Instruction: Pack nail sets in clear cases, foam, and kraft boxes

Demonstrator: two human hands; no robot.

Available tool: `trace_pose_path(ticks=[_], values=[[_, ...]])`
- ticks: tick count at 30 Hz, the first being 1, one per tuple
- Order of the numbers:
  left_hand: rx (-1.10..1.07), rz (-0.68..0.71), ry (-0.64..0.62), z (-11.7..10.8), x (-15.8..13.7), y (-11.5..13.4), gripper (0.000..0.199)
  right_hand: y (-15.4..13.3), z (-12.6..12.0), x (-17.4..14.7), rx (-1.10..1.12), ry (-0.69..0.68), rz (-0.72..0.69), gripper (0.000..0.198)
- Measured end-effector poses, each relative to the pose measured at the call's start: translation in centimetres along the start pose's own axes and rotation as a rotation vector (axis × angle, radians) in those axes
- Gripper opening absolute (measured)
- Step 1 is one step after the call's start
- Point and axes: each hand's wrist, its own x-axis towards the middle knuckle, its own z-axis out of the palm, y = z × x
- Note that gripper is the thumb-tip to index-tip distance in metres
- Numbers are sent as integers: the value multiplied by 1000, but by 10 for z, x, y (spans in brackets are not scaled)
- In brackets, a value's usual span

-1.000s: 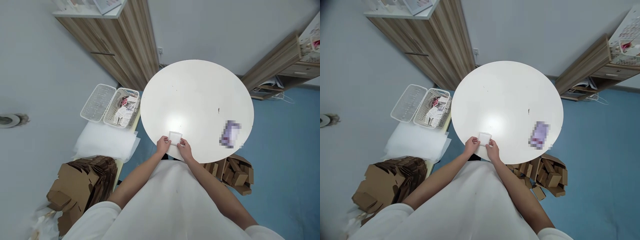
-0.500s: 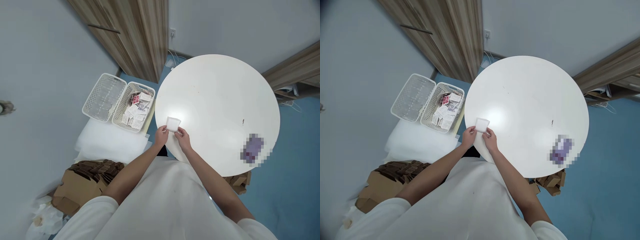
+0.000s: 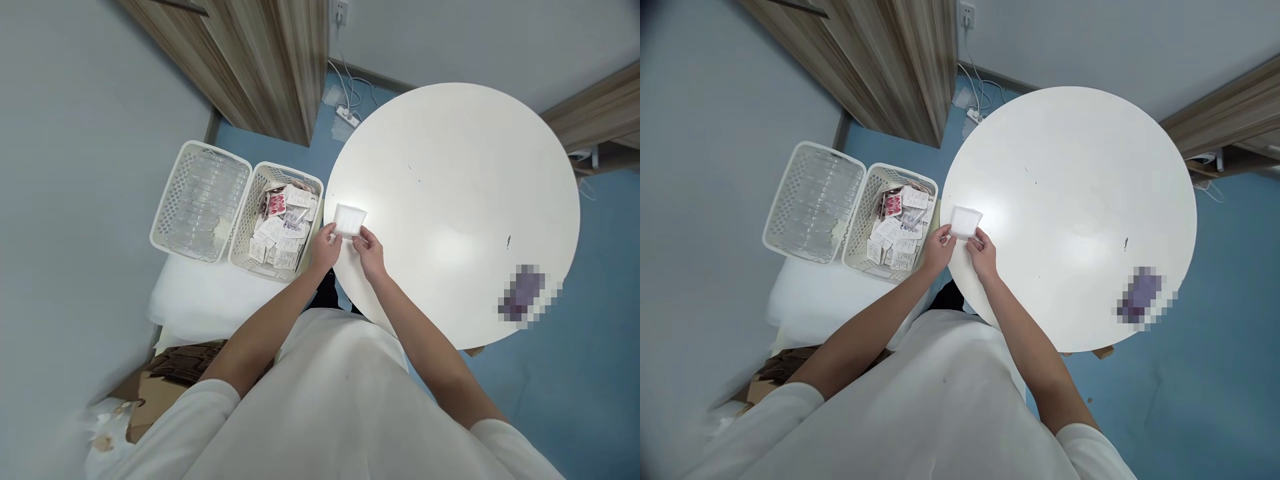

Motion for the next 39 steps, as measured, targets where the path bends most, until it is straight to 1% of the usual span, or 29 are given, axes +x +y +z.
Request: trace_pose_path(ticks=[8,12,16,20,23,27,29,31,33,35,39], values=[[8,22,-27,3,-7,-6,45,5,-2,-8,-39,-7,-7,68],[30,18,-2,5,-16,-11,54,9,-11,-18,-90,-28,17,75],[64,-18,17,6,-34,-13,58,14,-28,-34,-149,-69,40,77],[96,-53,41,8,-67,-14,57,18,-52,-56,-204,-94,108,74],[49,-100,7,12,-99,-16,52,19,-76,-78,-205,-141,140,70],[-47,-130,-62,18,-146,-19,52,22,-116,-112,-128,-237,123,46],[-32,-127,-110,17,-168,-19,48,25,-134,-126,-92,-231,97,40],[-21,-121,-147,16,-188,-17,43,29,-147,-136,-72,-224,91,36],[-20,-123,-150,13,-206,-14,41,32,-153,-142,-50,-231,89,34],[-14,-135,-145,9,-221,-11,43,33,-153,-147,-35,-256,89,33],[63,-145,-166,-4,-247,-7,49,36,-141,-156,-38,-343,96,33]])
